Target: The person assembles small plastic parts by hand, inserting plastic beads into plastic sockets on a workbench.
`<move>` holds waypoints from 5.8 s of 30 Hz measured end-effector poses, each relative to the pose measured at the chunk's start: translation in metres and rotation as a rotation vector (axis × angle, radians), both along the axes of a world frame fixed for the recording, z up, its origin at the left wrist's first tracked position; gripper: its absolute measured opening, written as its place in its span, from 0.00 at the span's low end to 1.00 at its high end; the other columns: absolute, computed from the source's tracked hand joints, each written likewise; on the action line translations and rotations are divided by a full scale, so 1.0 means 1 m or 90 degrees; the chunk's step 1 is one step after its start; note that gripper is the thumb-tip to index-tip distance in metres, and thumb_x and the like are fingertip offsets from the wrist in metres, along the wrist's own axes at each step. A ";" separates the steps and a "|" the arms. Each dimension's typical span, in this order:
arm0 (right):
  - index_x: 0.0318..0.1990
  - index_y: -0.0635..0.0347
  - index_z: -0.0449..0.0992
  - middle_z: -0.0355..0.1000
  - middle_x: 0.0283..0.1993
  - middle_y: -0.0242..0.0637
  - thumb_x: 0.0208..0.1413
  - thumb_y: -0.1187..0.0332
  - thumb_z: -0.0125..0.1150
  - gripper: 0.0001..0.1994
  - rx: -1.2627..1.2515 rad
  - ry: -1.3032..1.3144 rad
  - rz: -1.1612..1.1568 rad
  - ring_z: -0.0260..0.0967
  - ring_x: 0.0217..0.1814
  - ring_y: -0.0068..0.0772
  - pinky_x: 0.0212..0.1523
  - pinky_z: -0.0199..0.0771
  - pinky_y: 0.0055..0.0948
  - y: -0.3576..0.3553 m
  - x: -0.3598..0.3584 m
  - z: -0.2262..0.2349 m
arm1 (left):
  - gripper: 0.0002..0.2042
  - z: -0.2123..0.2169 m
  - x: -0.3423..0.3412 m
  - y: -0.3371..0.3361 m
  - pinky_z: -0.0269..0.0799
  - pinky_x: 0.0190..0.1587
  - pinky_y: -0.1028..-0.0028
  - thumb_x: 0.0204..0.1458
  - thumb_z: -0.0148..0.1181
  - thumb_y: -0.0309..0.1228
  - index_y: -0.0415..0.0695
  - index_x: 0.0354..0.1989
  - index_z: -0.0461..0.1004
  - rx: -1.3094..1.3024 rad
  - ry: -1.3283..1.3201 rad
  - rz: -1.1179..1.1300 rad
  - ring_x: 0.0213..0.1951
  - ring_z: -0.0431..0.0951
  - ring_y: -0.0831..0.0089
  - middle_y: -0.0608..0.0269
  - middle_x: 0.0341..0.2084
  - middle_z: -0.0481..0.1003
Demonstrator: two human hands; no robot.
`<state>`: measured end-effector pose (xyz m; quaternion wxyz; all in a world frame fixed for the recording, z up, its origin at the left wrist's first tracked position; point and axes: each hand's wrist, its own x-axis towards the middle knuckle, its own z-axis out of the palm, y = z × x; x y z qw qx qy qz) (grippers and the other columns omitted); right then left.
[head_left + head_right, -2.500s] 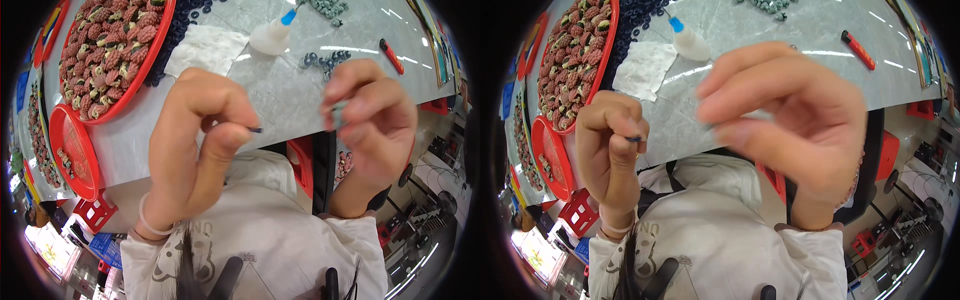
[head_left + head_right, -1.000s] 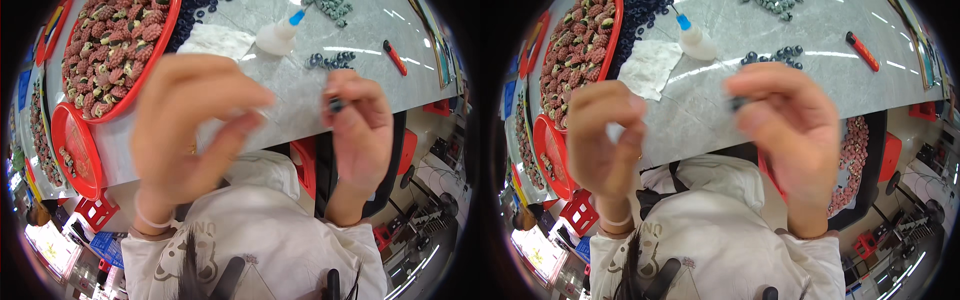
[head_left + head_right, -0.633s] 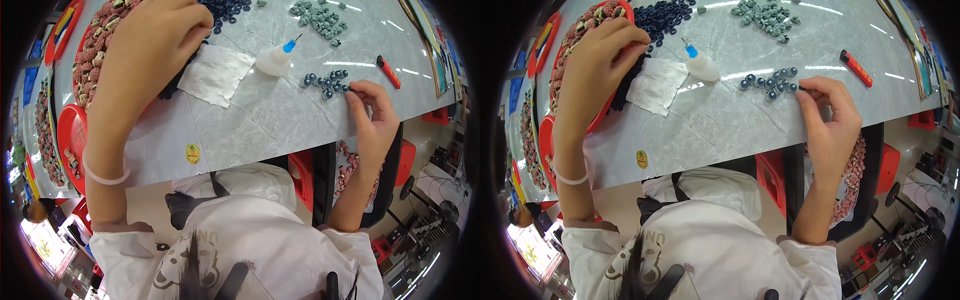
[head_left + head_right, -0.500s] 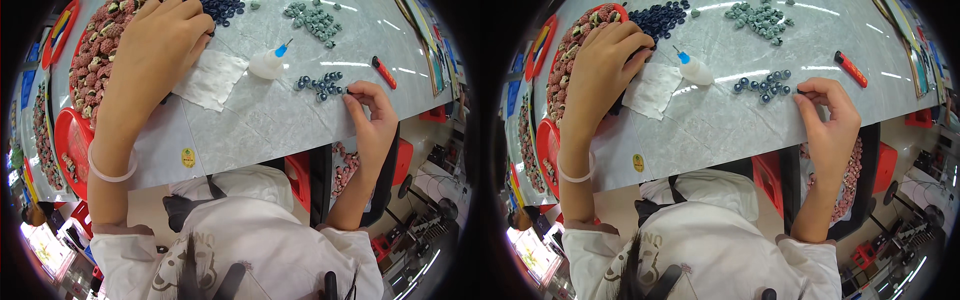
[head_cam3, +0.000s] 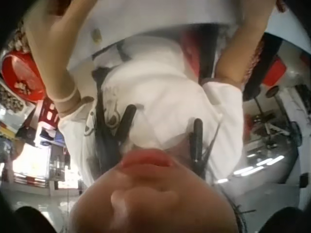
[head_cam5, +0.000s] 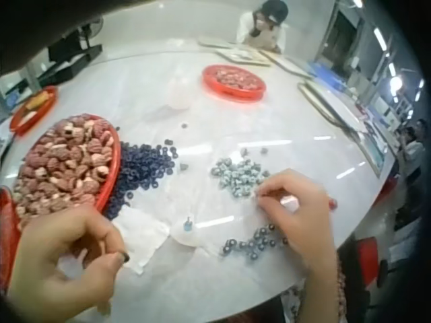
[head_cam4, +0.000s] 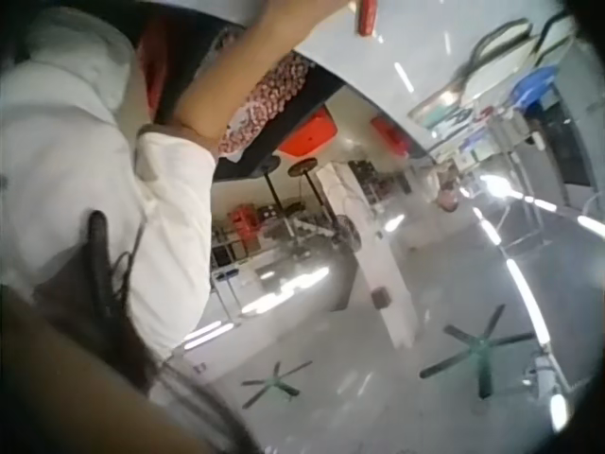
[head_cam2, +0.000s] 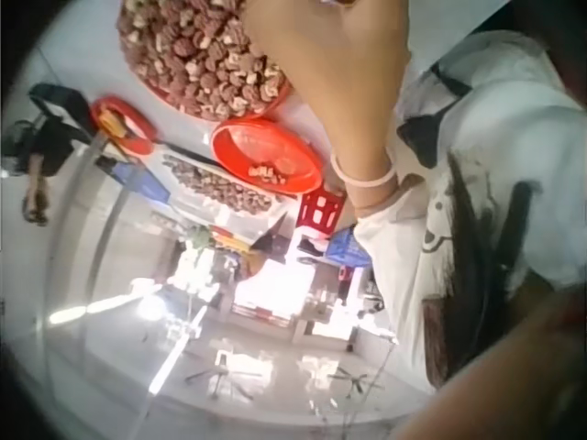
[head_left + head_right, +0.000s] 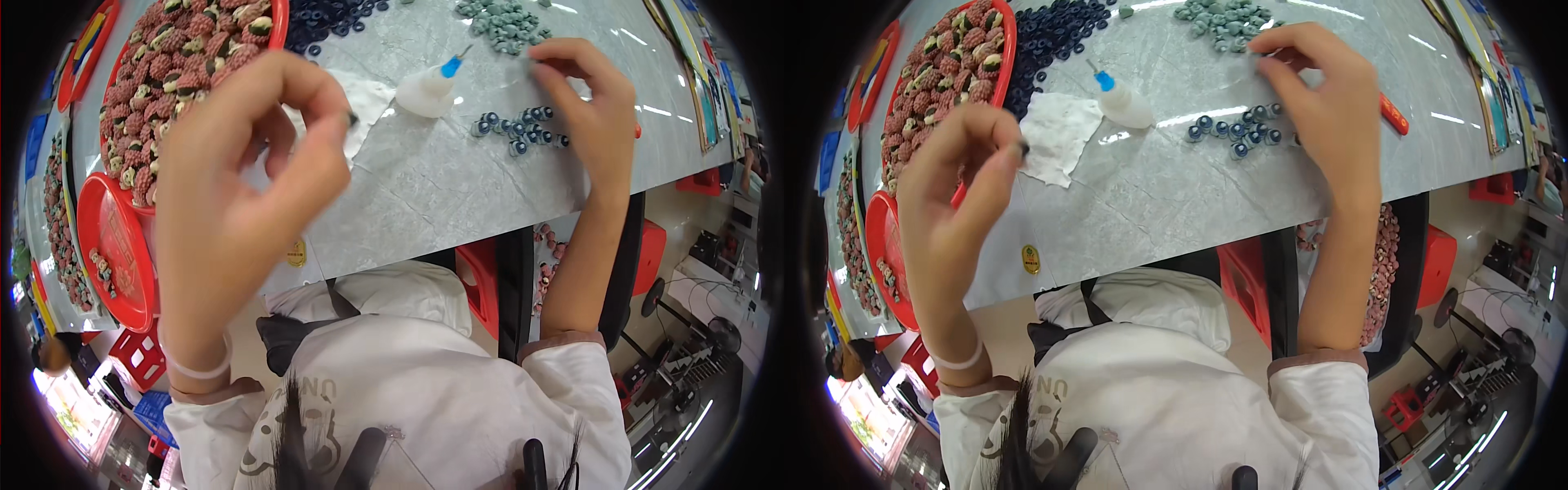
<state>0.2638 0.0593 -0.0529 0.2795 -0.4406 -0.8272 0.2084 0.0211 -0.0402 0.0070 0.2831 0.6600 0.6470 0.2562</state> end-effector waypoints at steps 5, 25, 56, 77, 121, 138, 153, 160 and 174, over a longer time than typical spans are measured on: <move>0.36 0.68 0.70 0.67 0.32 0.40 0.45 0.78 0.52 0.09 -0.317 0.454 0.025 0.65 0.32 0.26 0.36 0.63 0.20 -0.042 0.000 0.029 | 0.07 -0.011 0.009 -0.029 0.53 0.28 0.86 0.43 0.48 0.26 0.36 0.29 0.64 -0.091 -0.348 -0.013 0.27 0.61 0.83 0.65 0.25 0.64; 0.33 0.71 0.71 0.69 0.30 0.48 0.35 0.86 0.58 0.12 0.058 0.391 0.198 0.68 0.26 0.29 0.25 0.68 0.19 -0.094 -0.056 0.016 | 0.06 -0.026 0.019 -0.043 0.58 0.34 0.84 0.50 0.46 0.24 0.34 0.35 0.63 -0.034 -0.369 -0.103 0.31 0.62 0.81 0.62 0.30 0.64; 0.30 0.64 0.64 0.66 0.33 0.47 0.42 0.75 0.61 0.11 -0.541 0.766 0.181 0.68 0.30 0.30 0.28 0.71 0.21 -0.106 -0.057 0.011 | 0.10 -0.038 0.024 -0.034 0.62 0.22 0.80 0.36 0.62 0.25 0.39 0.28 0.69 0.421 -0.173 -0.120 0.22 0.66 0.75 0.59 0.24 0.66; 0.34 0.69 0.69 0.66 0.37 0.34 0.42 0.83 0.53 0.09 -0.194 0.218 -0.121 0.63 0.36 0.21 0.40 0.62 0.18 -0.054 0.025 0.011 | 0.05 -0.008 -0.016 0.061 0.62 0.28 0.80 0.44 0.53 0.25 0.41 0.30 0.71 0.233 0.260 -0.097 0.24 0.68 0.77 0.67 0.24 0.70; 0.37 0.67 0.69 0.63 0.38 0.43 0.48 0.70 0.54 0.11 -0.340 0.602 0.181 0.60 0.26 0.23 0.20 0.60 0.14 -0.084 -0.021 0.030 | 0.08 -0.009 0.020 -0.007 0.51 0.18 0.89 0.43 0.48 0.29 0.36 0.27 0.62 0.066 -0.424 0.040 0.15 0.57 0.86 0.64 0.24 0.61; 0.34 0.67 0.65 0.64 0.38 0.51 0.41 0.84 0.56 0.11 -0.207 0.667 0.100 0.67 0.36 0.31 0.34 0.72 0.21 -0.118 -0.070 0.023 | 0.12 -0.024 0.043 -0.038 0.56 0.21 0.87 0.44 0.50 0.36 0.39 0.29 0.60 0.036 -0.664 0.044 0.24 0.61 0.82 0.61 0.26 0.62; 0.31 0.68 0.68 0.65 0.36 0.52 0.37 0.87 0.57 0.11 0.218 0.372 0.103 0.67 0.27 0.31 0.26 0.73 0.19 -0.109 -0.074 0.028 | 0.13 -0.032 0.030 -0.034 0.58 0.31 0.85 0.48 0.53 0.35 0.36 0.32 0.61 -0.046 -0.716 -0.044 0.29 0.62 0.80 0.60 0.30 0.64; 0.31 0.70 0.67 0.65 0.35 0.52 0.34 0.87 0.58 0.12 0.344 0.125 0.233 0.66 0.23 0.33 0.22 0.73 0.19 -0.097 -0.058 0.040 | 0.15 -0.027 0.023 -0.033 0.57 0.34 0.83 0.48 0.53 0.38 0.37 0.31 0.60 -0.157 -0.692 -0.067 0.30 0.62 0.79 0.62 0.28 0.63; 0.30 0.70 0.67 0.67 0.32 0.51 0.37 0.84 0.58 0.09 0.321 0.148 0.194 0.67 0.24 0.33 0.20 0.71 0.20 -0.108 -0.062 0.038 | 0.16 -0.031 0.047 -0.042 0.54 0.35 0.86 0.51 0.49 0.40 0.38 0.35 0.58 0.010 -0.782 -0.008 0.31 0.58 0.81 0.63 0.29 0.61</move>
